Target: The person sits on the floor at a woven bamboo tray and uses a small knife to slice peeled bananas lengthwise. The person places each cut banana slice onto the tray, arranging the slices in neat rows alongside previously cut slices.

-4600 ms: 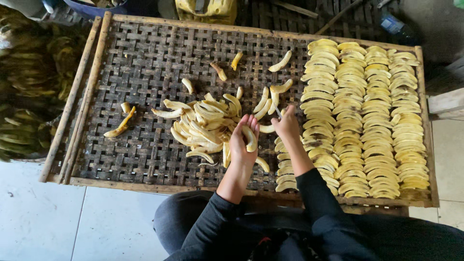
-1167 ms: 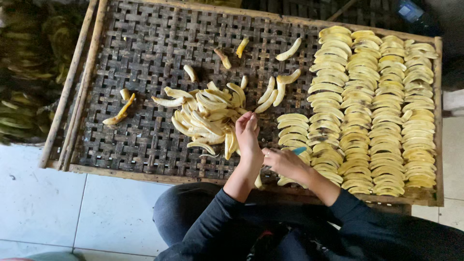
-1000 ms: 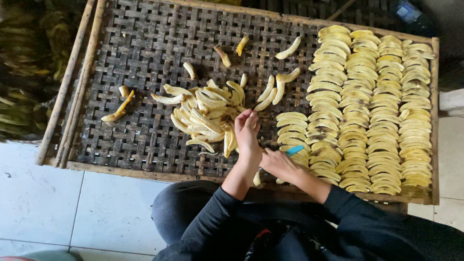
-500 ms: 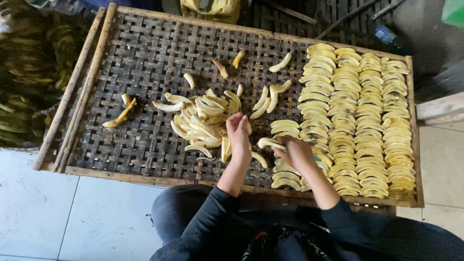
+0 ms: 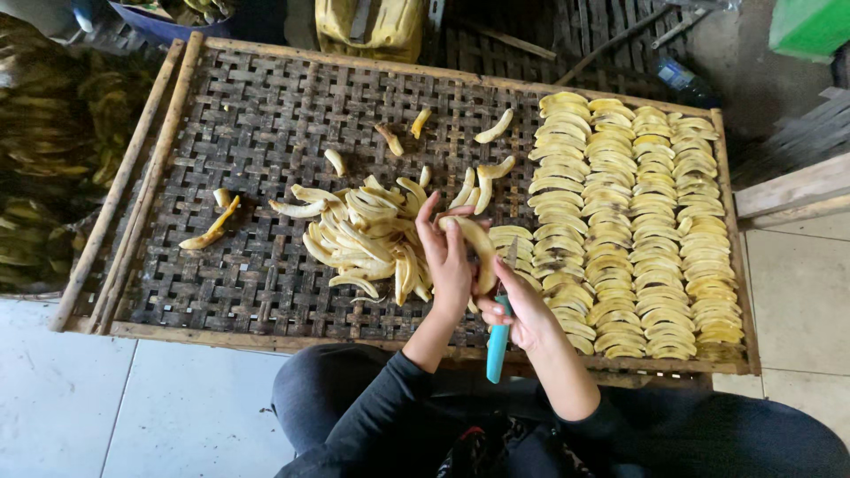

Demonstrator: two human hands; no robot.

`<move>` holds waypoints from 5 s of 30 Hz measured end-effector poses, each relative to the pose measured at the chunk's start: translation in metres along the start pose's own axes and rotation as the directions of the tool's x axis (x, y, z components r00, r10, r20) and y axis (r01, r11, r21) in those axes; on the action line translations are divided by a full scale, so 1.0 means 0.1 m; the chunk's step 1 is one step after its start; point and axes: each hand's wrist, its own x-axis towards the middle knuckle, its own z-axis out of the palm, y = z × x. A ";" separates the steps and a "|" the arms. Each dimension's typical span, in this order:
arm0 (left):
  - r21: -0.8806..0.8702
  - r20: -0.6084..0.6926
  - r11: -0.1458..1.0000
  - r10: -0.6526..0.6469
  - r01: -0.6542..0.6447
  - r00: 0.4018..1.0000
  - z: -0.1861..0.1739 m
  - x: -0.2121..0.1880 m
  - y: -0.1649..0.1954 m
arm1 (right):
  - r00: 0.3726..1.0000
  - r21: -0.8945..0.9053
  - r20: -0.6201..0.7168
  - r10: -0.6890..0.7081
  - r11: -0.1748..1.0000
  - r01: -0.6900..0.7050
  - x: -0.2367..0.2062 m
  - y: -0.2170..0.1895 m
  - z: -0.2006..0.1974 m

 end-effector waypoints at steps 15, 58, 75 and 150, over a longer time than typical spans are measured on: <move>-0.432 -0.475 0.888 -0.373 0.158 0.797 -0.31 0.15 -0.45 | 0.299 -0.092 -0.078 -0.951 0.306 0.948 -0.15 -0.18 0.85; -0.390 -0.278 0.921 -0.094 -0.023 0.956 -0.43 0.33 -0.06 | 0.724 -0.920 0.391 -0.569 -0.220 0.324 -0.47 0.25 0.71; -0.290 -0.373 0.957 -0.119 0.006 0.920 -0.25 0.27 0.26 | 0.680 -0.903 0.429 -0.595 -0.272 0.332 -0.28 0.32 0.52; -0.670 0.192 0.344 -0.776 0.658 0.601 -0.59 0.11 -0.50 | 0.704 -0.766 0.639 -0.309 -0.343 0.544 0.49 -1.19 -0.03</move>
